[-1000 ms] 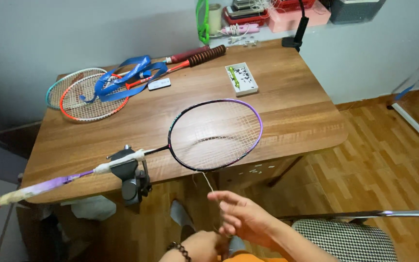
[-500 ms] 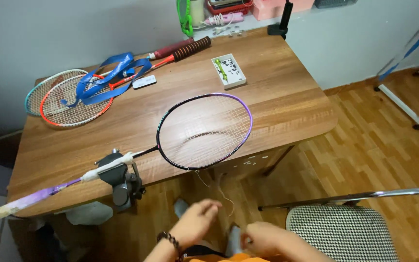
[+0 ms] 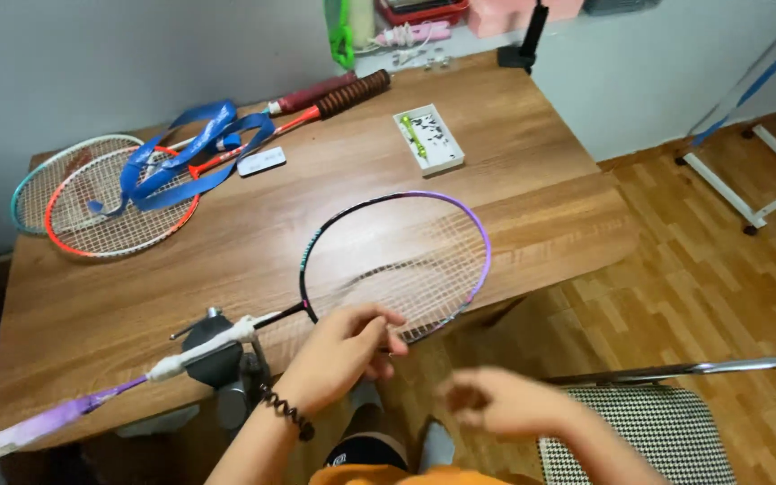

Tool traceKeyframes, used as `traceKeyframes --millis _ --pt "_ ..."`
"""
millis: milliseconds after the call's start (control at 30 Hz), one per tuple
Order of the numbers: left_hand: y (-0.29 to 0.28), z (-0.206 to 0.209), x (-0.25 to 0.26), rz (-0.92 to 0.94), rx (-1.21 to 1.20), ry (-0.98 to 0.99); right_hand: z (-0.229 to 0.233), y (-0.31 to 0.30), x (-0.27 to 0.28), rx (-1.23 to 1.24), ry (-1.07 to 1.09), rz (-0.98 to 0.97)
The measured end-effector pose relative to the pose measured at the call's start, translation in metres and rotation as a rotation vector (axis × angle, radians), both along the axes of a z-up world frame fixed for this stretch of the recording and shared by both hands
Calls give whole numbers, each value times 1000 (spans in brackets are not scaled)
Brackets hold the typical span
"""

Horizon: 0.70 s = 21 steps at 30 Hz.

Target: The person is stringing a badminton racket and applying grip tape at a workstation.

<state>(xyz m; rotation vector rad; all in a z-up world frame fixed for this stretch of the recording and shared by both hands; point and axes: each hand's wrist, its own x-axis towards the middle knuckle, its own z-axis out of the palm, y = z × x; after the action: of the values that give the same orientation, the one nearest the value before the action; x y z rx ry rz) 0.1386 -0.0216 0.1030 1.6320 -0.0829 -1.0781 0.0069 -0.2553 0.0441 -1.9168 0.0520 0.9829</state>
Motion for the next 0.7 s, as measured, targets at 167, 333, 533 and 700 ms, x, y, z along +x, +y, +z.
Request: traceKeyframes --millis 167,333,533,700 --pt "-3 16 38 79 -12 -261 65 34 113 414 -125 -364" --pt "9 6 80 258 85 -477 80 72 196 -24 -745 -296" --pt "37 -60 112 201 255 -885 37 92 242 -242 -1101 12" --pt "37 -35 104 95 252 -390 38 87 254 -338 -819 -80"
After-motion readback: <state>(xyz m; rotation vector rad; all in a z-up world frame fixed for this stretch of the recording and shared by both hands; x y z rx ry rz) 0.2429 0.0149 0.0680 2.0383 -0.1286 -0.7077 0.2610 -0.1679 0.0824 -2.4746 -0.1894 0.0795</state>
